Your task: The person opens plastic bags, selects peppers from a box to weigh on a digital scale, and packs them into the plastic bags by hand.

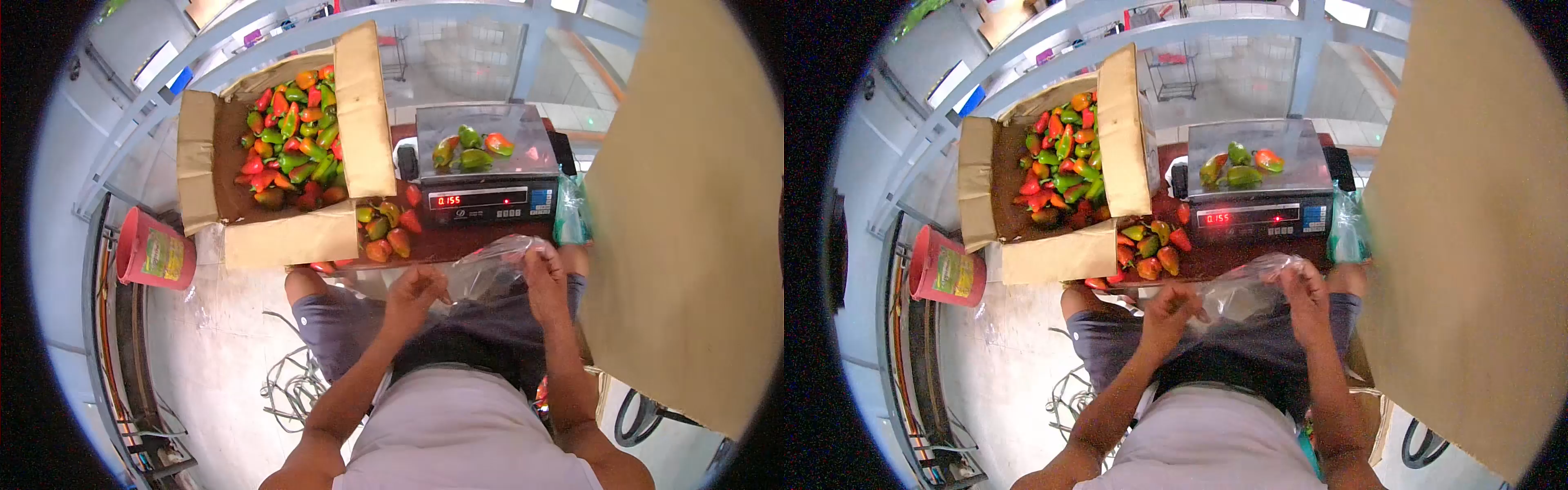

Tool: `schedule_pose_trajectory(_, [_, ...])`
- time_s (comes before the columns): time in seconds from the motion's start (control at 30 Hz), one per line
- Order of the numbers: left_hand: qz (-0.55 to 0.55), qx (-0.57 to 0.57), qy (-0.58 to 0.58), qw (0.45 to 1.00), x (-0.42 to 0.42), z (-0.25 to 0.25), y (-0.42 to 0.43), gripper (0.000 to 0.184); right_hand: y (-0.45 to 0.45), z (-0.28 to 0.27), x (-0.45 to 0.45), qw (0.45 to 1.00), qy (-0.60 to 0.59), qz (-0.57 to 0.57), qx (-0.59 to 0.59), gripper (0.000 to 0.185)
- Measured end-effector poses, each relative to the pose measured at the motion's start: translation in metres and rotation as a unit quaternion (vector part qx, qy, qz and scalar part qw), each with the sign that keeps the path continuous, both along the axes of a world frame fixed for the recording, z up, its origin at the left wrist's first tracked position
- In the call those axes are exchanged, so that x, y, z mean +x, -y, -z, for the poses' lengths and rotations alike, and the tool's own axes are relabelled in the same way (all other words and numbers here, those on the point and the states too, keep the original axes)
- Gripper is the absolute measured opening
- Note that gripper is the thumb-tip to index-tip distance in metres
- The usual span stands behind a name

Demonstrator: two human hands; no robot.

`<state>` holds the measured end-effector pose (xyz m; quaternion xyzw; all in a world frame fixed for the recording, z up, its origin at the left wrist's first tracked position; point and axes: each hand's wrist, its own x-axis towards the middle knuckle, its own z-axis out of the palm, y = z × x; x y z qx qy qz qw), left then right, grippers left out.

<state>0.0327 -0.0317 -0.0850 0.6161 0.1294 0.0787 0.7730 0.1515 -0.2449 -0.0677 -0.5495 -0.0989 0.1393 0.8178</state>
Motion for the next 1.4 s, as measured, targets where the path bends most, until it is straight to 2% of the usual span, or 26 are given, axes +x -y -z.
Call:
schedule_pose_trajectory(0.03, [0.024,0.016,-0.004,1.000,-0.006,0.005,0.002,0.010,-0.006,-0.002,-0.001,0.996,-0.037,0.050,0.071,0.008])
schedule_pose_trajectory(0.07, [0.048,0.032,-0.009,0.998,-0.012,0.017,0.002,0.012,-0.003,-0.013,-0.002,0.988,-0.094,0.079,0.093,0.007])
schedule_pose_trajectory(0.1, [0.072,0.050,-0.014,0.996,-0.013,0.019,0.000,0.014,0.001,-0.018,0.003,0.997,-0.031,0.031,0.057,0.007])
schedule_pose_trajectory(0.13, [0.082,0.119,-0.057,0.988,-0.014,0.020,-0.006,0.024,0.009,-0.021,0.012,0.999,0.030,-0.016,0.018,0.008])
schedule_pose_trajectory(0.17, [0.049,0.160,-0.003,0.986,-0.011,0.022,-0.012,0.027,0.012,-0.025,0.018,0.994,0.089,-0.062,-0.023,0.008])
schedule_pose_trajectory(0.23, [-0.016,0.232,0.092,0.968,-0.002,-0.022,-0.015,0.033,0.009,-0.059,0.023,0.957,0.185,-0.182,-0.131,0.008])
schedule_pose_trajectory(0.3, [0.011,0.172,0.156,0.972,0.020,-0.081,-0.007,0.037,0.002,-0.075,0.033,0.891,0.261,-0.298,-0.222,0.011])
schedule_pose_trajectory(0.37, [0.096,0.148,0.166,0.970,0.044,-0.094,-0.014,0.038,-0.004,-0.091,0.041,0.873,0.267,-0.315,-0.260,0.012])
schedule_pose_trajectory(0.43, [0.247,0.154,0.117,0.950,0.059,-0.082,-0.022,0.038,-0.004,-0.104,0.047,0.852,0.276,-0.328,-0.299,0.013])
schedule_pose_trajectory(0.47, [0.287,0.181,0.076,0.938,0.058,-0.082,-0.028,0.029,0.001,-0.106,0.051,0.855,0.261,-0.323,-0.310,0.013])
schedule_pose_trajectory(0.57, [0.284,0.182,0.094,0.937,0.051,-0.086,-0.031,0.021,0.014,-0.099,0.054,0.886,0.187,-0.340,-0.253,0.013])
schedule_pose_trajectory(0.6, [0.193,0.075,0.087,0.975,0.049,-0.096,-0.012,0.009,0.015,-0.103,0.054,0.877,0.183,-0.358,-0.264,0.014])
schedule_pose_trajectory(0.67, [0.256,0.148,0.117,0.948,0.052,-0.091,-0.012,0.006,0.014,-0.105,0.054,0.865,0.210,-0.356,-0.283,0.014])
schedule_pose_trajectory(0.7, [0.283,0.185,0.134,0.931,0.052,-0.089,-0.013,0.006,0.012,-0.106,0.055,0.858,0.228,-0.356,-0.292,0.015])
schedule_pose_trajectory(0.73, [0.305,0.161,0.086,0.935,0.048,-0.088,-0.012,0.010,0.012,-0.099,0.056,0.860,0.255,-0.347,-0.272,0.015])
schedule_pose_trajectory(0.83, [0.298,0.209,-0.007,0.931,0.038,-0.097,-0.009,0.010,0.013,-0.106,0.054,0.850,0.242,-0.351,-0.308,0.015])
schedule_pose_trajectory(0.87, [0.297,0.209,-0.003,0.932,0.036,-0.093,-0.009,0.010,0.013,-0.106,0.053,0.859,0.210,-0.357,-0.300,0.016])
schedule_pose_trajectory(0.97, [0.289,0.194,0.014,0.938,0.032,-0.079,-0.008,0.009,0.009,-0.100,0.051,0.861,0.278,-0.332,-0.267,0.010])
schedule_pose_trajectory(1.07, [0.275,0.158,0.021,0.948,0.025,-0.076,-0.006,0.007,0.006,-0.113,0.051,0.836,0.261,-0.361,-0.320,0.011])
schedule_pose_trajectory(1.17, [0.281,0.143,0.015,0.949,0.023,-0.076,-0.005,0.007,-0.001,-0.097,0.052,0.853,0.270,-0.354,-0.273,0.012])
schedule_pose_trajectory(1.33, [0.282,0.104,0.061,0.952,0.020,-0.069,-0.003,0.007,-0.005,-0.101,0.053,0.826,0.291,-0.367,-0.315,0.019])
schedule_pose_trajectory(1.4, [0.278,0.149,-0.014,0.949,0.016,-0.074,-0.004,0.007,-0.008,-0.098,0.051,0.829,0.304,-0.340,-0.323,0.020])
